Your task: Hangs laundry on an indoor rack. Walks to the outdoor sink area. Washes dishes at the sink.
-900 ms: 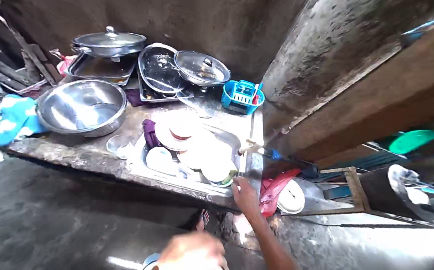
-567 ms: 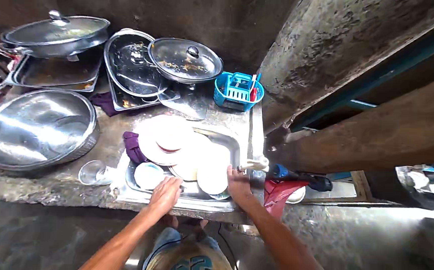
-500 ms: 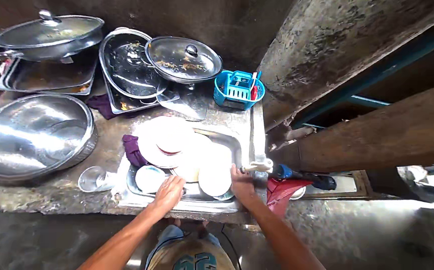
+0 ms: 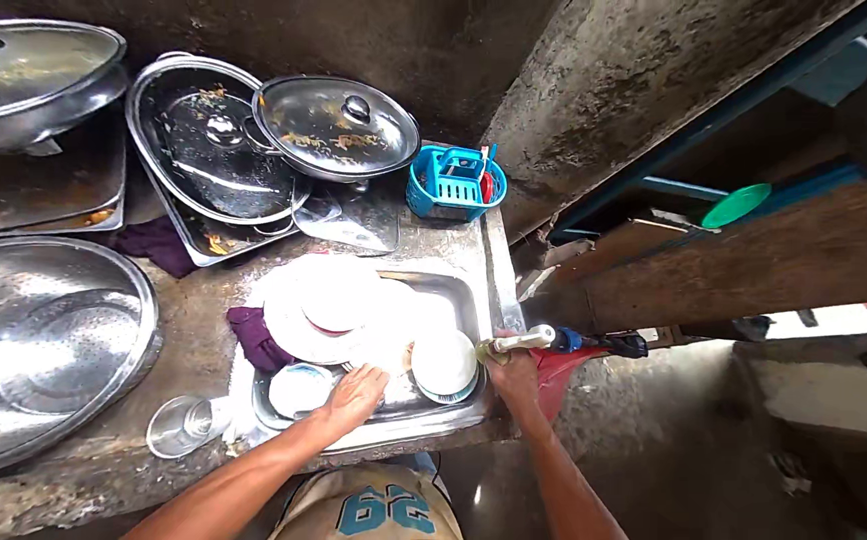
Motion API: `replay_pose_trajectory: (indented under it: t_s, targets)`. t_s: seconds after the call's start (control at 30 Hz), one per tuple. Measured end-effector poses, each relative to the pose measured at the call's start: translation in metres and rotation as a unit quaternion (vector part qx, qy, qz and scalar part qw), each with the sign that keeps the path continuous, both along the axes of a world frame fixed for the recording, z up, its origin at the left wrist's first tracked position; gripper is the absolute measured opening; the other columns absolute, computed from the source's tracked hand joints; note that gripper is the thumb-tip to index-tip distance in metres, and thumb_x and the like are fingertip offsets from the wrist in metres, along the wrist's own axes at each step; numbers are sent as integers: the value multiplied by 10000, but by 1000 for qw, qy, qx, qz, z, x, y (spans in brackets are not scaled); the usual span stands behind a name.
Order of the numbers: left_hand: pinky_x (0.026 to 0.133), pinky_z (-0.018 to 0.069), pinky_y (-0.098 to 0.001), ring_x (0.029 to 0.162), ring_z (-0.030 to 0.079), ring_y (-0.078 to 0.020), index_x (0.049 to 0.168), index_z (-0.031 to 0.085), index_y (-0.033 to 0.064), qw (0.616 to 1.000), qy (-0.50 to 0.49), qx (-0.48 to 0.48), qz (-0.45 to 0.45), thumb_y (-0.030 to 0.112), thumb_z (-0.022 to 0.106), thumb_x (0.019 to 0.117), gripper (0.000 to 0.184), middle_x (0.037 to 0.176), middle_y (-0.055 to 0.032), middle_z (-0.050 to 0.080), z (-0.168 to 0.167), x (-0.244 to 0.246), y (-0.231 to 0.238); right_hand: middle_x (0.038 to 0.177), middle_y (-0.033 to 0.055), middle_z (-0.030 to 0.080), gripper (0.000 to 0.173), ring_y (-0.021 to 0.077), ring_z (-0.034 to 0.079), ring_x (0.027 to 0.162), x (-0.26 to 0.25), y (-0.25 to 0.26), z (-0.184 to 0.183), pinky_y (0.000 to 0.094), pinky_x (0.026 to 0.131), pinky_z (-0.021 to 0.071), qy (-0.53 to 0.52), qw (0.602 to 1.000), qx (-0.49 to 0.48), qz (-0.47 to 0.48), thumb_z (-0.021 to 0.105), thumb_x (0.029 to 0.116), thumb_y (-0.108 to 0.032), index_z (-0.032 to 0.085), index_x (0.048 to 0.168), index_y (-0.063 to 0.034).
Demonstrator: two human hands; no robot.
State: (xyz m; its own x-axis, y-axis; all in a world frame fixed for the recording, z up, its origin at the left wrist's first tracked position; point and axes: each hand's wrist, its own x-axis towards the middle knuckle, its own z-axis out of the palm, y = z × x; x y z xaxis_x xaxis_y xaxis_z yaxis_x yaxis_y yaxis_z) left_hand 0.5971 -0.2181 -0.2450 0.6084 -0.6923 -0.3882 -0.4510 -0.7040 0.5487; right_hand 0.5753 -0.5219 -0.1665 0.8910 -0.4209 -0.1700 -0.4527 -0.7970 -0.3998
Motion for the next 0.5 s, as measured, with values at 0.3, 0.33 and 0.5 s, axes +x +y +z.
replay_pose_trajectory:
  t_s: [0.3, 0.33, 0.5]
  targets:
    - [952, 518, -414, 1109, 610, -230, 1334, 570, -23, 637, 304, -414, 575, 234, 376, 1098, 399, 1240, -182, 628, 9, 13, -58, 1119, 184, 681, 543, 213, 684, 993, 2, 97, -42, 403, 860, 589, -58, 900, 433, 7, 701, 802, -118, 564, 1296, 61]
    - [906, 535, -432, 1067, 621, -234, 1300, 577, -4, 586, 329, -416, 612, 323, 354, 1111, 439, 1185, -173, 636, 19, 14, -75, 1164, 187, 656, 580, 197, 657, 1053, 2, 113, -44, 380, 924, 561, -69, 887, 457, 15, 677, 826, -205, 541, 1317, 72]
    - [1138, 418, -444, 1363, 497, -237, 1513, 427, 38, 601, 346, -462, 553, 373, 378, 1108, 527, 1484, -171, 513, 51, 9, -118, 1078, 188, 693, 351, 214, 667, 1021, 40, 123, -49, 407, 931, 549, -139, 890, 426, -82, 501, 1027, -199, 648, 1180, 81]
